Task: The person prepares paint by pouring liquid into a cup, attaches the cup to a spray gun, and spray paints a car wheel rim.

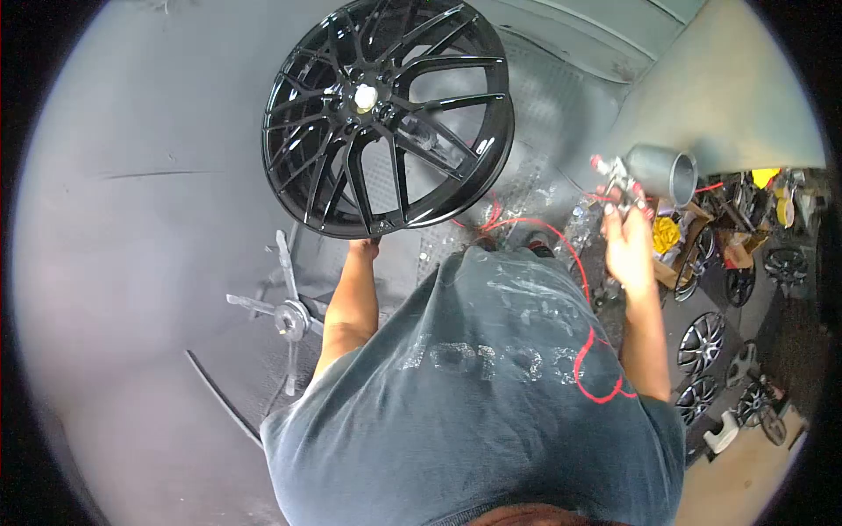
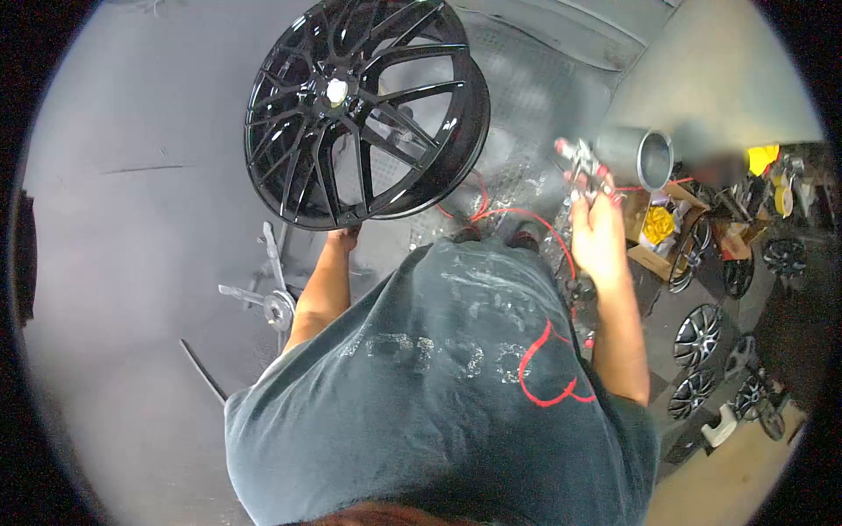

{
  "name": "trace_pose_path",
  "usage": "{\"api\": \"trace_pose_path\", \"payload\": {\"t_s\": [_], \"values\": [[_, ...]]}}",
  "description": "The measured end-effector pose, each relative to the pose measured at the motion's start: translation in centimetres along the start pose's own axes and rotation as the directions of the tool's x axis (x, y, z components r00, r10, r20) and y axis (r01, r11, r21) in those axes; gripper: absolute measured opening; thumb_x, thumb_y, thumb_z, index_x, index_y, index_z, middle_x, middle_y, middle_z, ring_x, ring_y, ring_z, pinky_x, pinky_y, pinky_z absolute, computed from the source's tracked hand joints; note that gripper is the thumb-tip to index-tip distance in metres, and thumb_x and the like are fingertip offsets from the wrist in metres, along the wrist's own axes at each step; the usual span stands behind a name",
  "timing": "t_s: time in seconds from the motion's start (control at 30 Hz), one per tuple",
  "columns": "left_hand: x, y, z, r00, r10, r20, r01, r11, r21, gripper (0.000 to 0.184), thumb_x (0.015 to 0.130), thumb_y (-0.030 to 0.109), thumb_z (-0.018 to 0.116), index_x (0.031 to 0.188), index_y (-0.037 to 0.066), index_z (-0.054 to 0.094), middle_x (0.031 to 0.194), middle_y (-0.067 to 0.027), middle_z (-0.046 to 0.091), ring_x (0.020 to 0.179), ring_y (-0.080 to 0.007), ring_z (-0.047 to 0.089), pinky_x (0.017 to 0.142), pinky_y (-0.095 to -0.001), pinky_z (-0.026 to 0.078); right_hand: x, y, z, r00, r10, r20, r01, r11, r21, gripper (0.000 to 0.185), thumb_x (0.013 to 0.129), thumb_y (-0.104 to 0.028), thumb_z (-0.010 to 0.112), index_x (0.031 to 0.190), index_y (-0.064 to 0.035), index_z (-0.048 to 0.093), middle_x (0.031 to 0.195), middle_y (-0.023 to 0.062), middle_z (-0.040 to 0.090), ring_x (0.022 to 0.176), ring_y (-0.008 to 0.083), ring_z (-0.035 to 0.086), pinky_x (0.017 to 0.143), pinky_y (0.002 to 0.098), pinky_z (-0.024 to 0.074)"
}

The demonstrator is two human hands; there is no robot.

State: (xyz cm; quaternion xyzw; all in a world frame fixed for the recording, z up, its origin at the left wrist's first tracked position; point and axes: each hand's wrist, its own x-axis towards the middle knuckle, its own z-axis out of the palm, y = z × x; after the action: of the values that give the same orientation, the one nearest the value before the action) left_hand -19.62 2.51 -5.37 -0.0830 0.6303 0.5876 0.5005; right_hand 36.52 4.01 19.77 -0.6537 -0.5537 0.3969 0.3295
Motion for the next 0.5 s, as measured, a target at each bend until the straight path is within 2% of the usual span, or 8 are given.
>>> {"api": "trace_pose_path", "payload": {"t_s": [0.03, 0.1, 0.13, 0.2, 0.3, 0.37, 0.43, 0.5], "values": [[-0.6, 0.1, 0.5, 1.0, 0.013, 0.019, -0.013, 1.0, -0.017, 0.01, 0.087, 0.025, 0.061, 0.092, 0.016, 0.063, 0.078, -0.0019, 0.067, 0.062, -0.0178, 0.061, 0.056, -0.0307, 0.047, 0.4, -1.0, -0.8, 0.996, -0.084, -0.029, 0.084, 0.996, 0.027, 0.026, 0.096, -0.009, 0.05, 0.119, 0.0014, 0.057, 0.085, 0.0064, 0.062, 0.062, 0.0121, 0.051, 0.06, 0.0304, 0.0437], [-0.6, 0.0, 0.6, 0.999, 0.031, 0.032, -0.032, 0.998, 0.046, 0.007, 0.087, 0.023, 0.061, 0.088, 0.016, 0.062, 0.074, -0.0011, 0.065, 0.059, -0.0164, 0.058, 0.054, -0.0295, 0.046, 1.2, -3.3, -2.4, 0.976, -0.215, -0.043, 0.214, 0.977, -0.017, 0.031, 0.099, -0.01, 0.046, 0.127, 0.0011, 0.052, 0.1, 0.0021, 0.065, 0.066, 0.0072, 0.046, 0.061, 0.0236, 0.0418], [-1.1, -0.1, 0.9, 0.998, 0.041, 0.041, -0.044, 0.995, 0.092, 0.006, 0.087, 0.021, 0.062, 0.084, 0.016, 0.061, 0.07, -0.0004, 0.063, 0.056, -0.0151, 0.055, 0.052, -0.0283, 0.044, 2.0, -4.0, -2.9, 0.945, -0.315, -0.084, 0.307, 0.947, -0.096, 0.023, 0.098, -0.01, 0.048, 0.115, 0.0015, 0.056, 0.094, 0.0083, 0.064, 0.068, 0.018, 0.052, 0.064, 0.0323, 0.0437], [-2.9, -0.6, 2.2, 0.999, 0.044, 0.021, -0.047, 0.986, 0.158, 0.007, 0.087, 0.02, 0.062, 0.081, 0.016, 0.06, 0.067, 0.0004, 0.061, 0.053, -0.0139, 0.053, 0.05, -0.0271, 0.043, 3.3, -5.5, -3.6, 0.901, -0.417, -0.119, 0.395, 0.902, -0.172, 0.018, 0.096, -0.011, 0.05, 0.104, 0.0019, 0.06, 0.087, 0.0146, 0.064, 0.07, 0.0289, 0.058, 0.066, 0.0411, 0.0457], [-2.6, -1.2, 2.1, 0.996, 0.052, 0.075, -0.067, 0.974, 0.217, 0.011, 0.088, 0.024, 0.06, 0.079, 0.018, 0.06, 0.067, 0.0017, 0.061, 0.055, -0.0124, 0.052, 0.05, -0.0257, 0.04, 3.9, -6.9, -3.8, 0.874, -0.474, -0.112, 0.456, 0.877, -0.152, 0.017, 0.097, -0.012, 0.05, 0.092, 0.0034, 0.056, 0.095, 0.021, 0.063, 0.083, 0.038, 0.059, 0.075, 0.0448, 0.0457], [-4.0, -1.6, 2.9, 0.999, -0.014, 0.033, 0.004, 0.963, 0.269, 0.023, 0.093, 0.035, 0.053, 0.079, 0.018, 0.06, 0.068, 0.0016, 0.062, 0.053, -0.015, 0.053, 0.05, -0.0279, 0.042, 3.7, -7.1, -4.0, 0.951, -0.263, 0.164, 0.294, 0.933, -0.21, 0.019, 0.097, -0.012, 0.05, 0.092, 0.0055, 0.055, 0.105, 0.0242, 0.06, 0.094, 0.0399, 0.057, 0.082, 0.0433, 0.0452], [-4.8, -2.7, 3.5, 1.0, 0.002, 0.026, -0.008, 0.974, 0.227, 0.024, 0.095, 0.034, 0.049, 0.083, 0.018, 0.061, 0.076, 0.0013, 0.064, 0.06, -0.0142, 0.054, 0.054, -0.0273, 0.041, 2.5, -8.5, -4.2, 0.915, -0.347, 0.206, 0.38, 0.913, -0.15, 0.021, 0.097, -0.012, 0.05, 0.101, 0.0068, 0.058, 0.111, 0.0242, 0.057, 0.098, 0.0408, 0.057, 0.086, 0.0417, 0.0453], [-4.9, -3.6, 3.5, 0.997, 0.001, 0.077, -0.018, 0.978, 0.208, 0.022, 0.094, 0.036, 0.054, 0.089, 0.016, 0.061, 0.08, 0.001, 0.063, 0.063, -0.0129, 0.053, 0.053, -0.0239, 0.038, 1.2, -9.4, -4.5, 0.8, -0.546, 0.249, 0.569, 0.822, -0.028, 0.022, 0.096, -0.01, 0.049, 0.107, 0.007, 0.058, 0.112, 0.0244, 0.057, 0.1, 0.0402, 0.057, 0.087, 0.0413, 0.0456]]}}
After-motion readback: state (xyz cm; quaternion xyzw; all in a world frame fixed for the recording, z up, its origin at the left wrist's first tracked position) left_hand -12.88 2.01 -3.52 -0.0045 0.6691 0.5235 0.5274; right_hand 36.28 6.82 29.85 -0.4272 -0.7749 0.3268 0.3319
